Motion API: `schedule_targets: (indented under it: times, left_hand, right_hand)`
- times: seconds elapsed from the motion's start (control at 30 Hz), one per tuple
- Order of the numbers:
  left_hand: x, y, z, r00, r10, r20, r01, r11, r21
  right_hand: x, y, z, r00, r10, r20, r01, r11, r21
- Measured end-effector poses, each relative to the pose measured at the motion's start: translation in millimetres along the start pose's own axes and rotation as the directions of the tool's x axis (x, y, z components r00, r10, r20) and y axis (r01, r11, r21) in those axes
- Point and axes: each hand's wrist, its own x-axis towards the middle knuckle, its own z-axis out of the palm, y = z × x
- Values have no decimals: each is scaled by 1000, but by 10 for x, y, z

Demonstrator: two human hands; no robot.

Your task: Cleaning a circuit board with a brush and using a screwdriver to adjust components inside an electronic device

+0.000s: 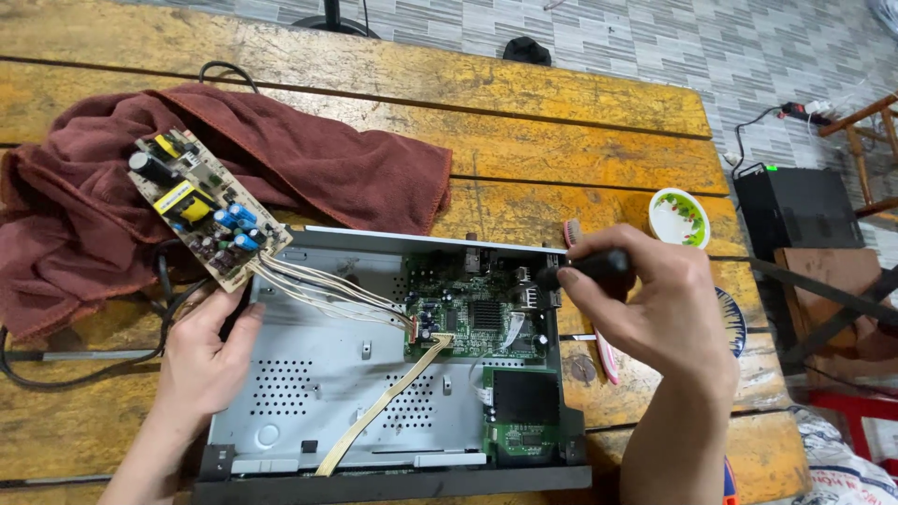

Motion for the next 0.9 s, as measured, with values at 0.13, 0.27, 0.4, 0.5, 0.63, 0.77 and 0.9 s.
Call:
schedule_targets:
  times: [0.13, 0.27, 0.4, 0.5, 0.63, 0.77, 0.9]
  left_hand:
    - [3, 30, -18, 1000, -17, 6, 17, 1000, -13]
    - [10, 2, -9, 998, 53, -14, -53, 999, 8]
    - [16, 53, -27, 999, 47, -5, -47, 999, 0]
    - [1, -17, -6, 999, 36, -6, -36, 999, 18]
    - [-3, -36, 4, 1000, 1, -1, -1, 1000, 32]
    - [2, -40, 7, 1000, 29, 5, -29, 999, 26]
    - [-5, -29, 8, 1000, 5, 0, -5, 1000, 16]
  right_hand:
    - [-8, 11, 27, 996, 53, 70, -45, 993, -107]
    - [5, -3, 65, 998, 56, 41, -53, 996, -77]
    - [3, 8, 87, 996, 81, 46, -72, 983, -168]
    - [5, -3, 96, 995, 65, 77, -55, 991, -124]
    - [-5, -20, 140, 998, -9, 55, 15, 994, -113]
    - [-3, -59, 129, 996, -76, 57, 82, 990, -113]
    - [4, -18, 188, 992, -32, 125, 54, 982, -179]
